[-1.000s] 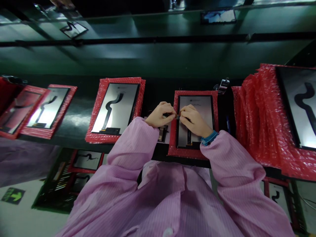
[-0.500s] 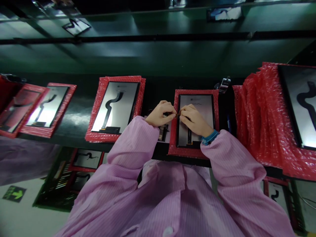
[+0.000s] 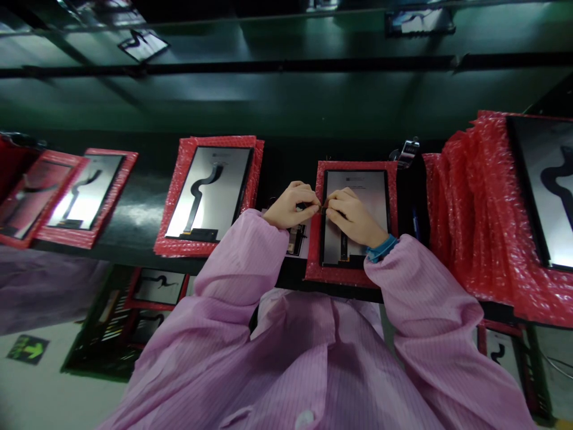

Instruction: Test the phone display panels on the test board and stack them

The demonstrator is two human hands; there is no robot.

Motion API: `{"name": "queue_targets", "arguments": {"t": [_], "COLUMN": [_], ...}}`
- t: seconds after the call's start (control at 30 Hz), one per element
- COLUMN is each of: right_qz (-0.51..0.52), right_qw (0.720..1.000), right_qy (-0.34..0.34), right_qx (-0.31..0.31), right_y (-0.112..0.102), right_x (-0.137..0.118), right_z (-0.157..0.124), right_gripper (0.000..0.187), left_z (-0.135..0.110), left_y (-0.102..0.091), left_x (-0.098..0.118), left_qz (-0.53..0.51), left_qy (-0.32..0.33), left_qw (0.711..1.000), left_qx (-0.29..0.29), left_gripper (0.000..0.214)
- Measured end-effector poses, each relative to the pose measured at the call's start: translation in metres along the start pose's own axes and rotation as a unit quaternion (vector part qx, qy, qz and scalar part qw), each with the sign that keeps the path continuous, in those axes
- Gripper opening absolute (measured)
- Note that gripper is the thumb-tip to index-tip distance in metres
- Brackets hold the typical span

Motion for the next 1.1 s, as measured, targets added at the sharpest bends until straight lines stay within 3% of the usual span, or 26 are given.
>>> {"name": "queue_targets", "arguments": {"t": [0.17, 1.1], "right_qz": [0.015, 0.064], "right_qw": [1.0, 0.995], "right_qy": [0.006, 0.042], "right_qx": [-0.008, -0.059], "right_y": [0.003, 0.014], "right_x": [0.002, 0.011], "right_z": [0.0, -0.001], "right_gripper": [0.029, 0.039], "left_z": [0.0, -0.003], "left_y": [0.001, 0.008], "left_x": [-0.004, -0.008], "left_qz": [0.011, 0.052], "left_qy": [-0.031, -0.046], "left_qw": [0.999, 0.997], "left_qx": [-0.008, -0.034], "left_gripper": [0.015, 0.027]}}
Point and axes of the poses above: each hand's wrist, its own z-axis towards the middle knuckle, its own y-axis out of the palm, x = y × z, the point moved 10 cm from there along z, towards the middle knuckle, and after that the axes turned 11 degrees about -z, right-handed, at the moved point
